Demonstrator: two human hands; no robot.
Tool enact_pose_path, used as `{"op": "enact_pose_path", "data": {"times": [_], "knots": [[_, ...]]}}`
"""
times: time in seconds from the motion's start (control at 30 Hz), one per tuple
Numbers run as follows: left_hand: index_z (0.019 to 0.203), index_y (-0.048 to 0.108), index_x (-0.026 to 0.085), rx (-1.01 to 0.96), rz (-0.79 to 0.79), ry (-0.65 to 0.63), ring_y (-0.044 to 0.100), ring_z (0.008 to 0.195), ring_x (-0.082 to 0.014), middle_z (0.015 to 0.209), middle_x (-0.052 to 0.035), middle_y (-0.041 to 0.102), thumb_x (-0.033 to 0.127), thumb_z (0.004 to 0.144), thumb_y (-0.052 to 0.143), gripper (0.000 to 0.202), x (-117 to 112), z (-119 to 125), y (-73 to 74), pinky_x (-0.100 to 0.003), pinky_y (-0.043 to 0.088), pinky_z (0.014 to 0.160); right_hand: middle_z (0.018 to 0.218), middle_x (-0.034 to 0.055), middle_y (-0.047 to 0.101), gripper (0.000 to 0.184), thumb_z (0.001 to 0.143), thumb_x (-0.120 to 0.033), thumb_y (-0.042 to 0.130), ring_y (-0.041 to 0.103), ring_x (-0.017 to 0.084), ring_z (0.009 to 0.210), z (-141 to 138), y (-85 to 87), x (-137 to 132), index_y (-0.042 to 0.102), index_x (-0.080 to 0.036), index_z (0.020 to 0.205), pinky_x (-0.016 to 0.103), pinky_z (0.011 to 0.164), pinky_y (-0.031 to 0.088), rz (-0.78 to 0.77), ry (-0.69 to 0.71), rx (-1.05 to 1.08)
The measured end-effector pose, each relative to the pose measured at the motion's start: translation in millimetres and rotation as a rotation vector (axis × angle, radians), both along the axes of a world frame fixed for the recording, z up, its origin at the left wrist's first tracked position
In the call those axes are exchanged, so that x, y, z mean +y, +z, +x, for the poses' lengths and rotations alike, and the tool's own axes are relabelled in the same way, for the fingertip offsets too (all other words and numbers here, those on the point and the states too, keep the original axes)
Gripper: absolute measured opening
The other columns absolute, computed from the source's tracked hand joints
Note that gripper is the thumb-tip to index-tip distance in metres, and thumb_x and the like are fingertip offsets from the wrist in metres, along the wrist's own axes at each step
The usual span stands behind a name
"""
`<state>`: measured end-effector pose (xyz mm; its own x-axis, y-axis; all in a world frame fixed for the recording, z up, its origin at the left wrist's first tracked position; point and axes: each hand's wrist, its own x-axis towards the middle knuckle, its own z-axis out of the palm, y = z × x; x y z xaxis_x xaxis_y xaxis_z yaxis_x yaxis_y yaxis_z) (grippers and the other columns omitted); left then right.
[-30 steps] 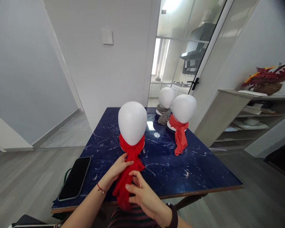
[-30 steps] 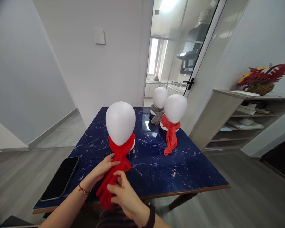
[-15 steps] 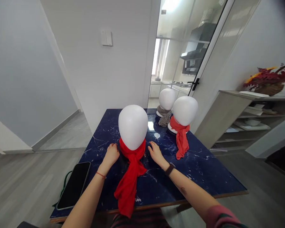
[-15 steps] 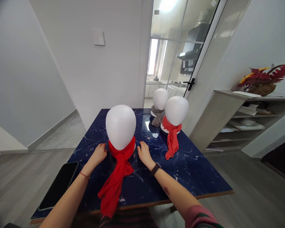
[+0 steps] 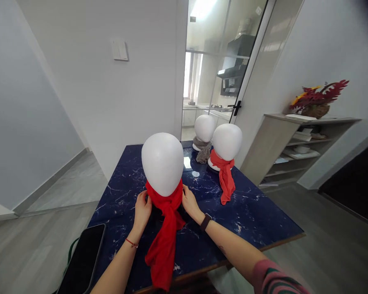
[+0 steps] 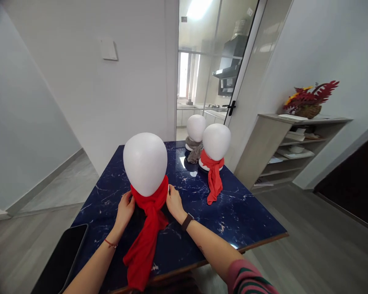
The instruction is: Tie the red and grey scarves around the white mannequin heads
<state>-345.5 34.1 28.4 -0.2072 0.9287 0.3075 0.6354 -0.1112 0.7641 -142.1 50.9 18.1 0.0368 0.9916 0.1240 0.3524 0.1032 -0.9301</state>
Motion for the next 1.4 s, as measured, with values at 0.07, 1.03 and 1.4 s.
{"op": "enact_pose_path", "data": {"times": [0.07, 1.03, 1.4], "knots": [[0.102, 0.059, 0.012, -0.054, 0.043, 0.007, 0.054, 0.106, -0.0257, 0.109, -0.0146, 0.061, 0.030, 0.086, 0.038, 0.032, -8, 9, 10.6, -0.041, 0.041, 0.096, 0.114, 0.0107, 0.063, 0.045, 0.089, -0.047, 0.041, 0.059, 0.023, 0.102, -1, 5.2, -5, 0.047, -0.021, 0.125, 0.039, 0.088, 0.044, -0.044, 0.004, 0.233], [0.094, 0.069, 0.025, -0.006, -0.058, -0.393, 0.059, 0.108, -0.0227, 0.114, -0.0060, 0.065, 0.042, 0.087, 0.044, 0.031, -108, 68, -1.8, -0.041, 0.042, 0.100, 0.098, 0.0094, 0.071, 0.042, 0.058, -0.039, 0.072, 0.066, 0.022, 0.079, 311, 21.6, -111, 0.066, -0.018, 0.094, 0.033, 0.072, 0.055, 0.081, -0.446, 0.481], [0.094, 0.068, 0.024, -0.069, -0.067, -0.302, 0.060, 0.106, -0.0235, 0.109, -0.0070, 0.067, 0.044, 0.085, 0.047, 0.031, -109, 51, -18.7, -0.042, 0.044, 0.097, 0.095, 0.0112, 0.072, 0.036, 0.054, -0.036, 0.075, 0.067, 0.023, 0.083, 321, 1.0, -55, 0.069, -0.018, 0.084, 0.035, 0.079, 0.053, 0.068, -0.423, 0.532]]}}
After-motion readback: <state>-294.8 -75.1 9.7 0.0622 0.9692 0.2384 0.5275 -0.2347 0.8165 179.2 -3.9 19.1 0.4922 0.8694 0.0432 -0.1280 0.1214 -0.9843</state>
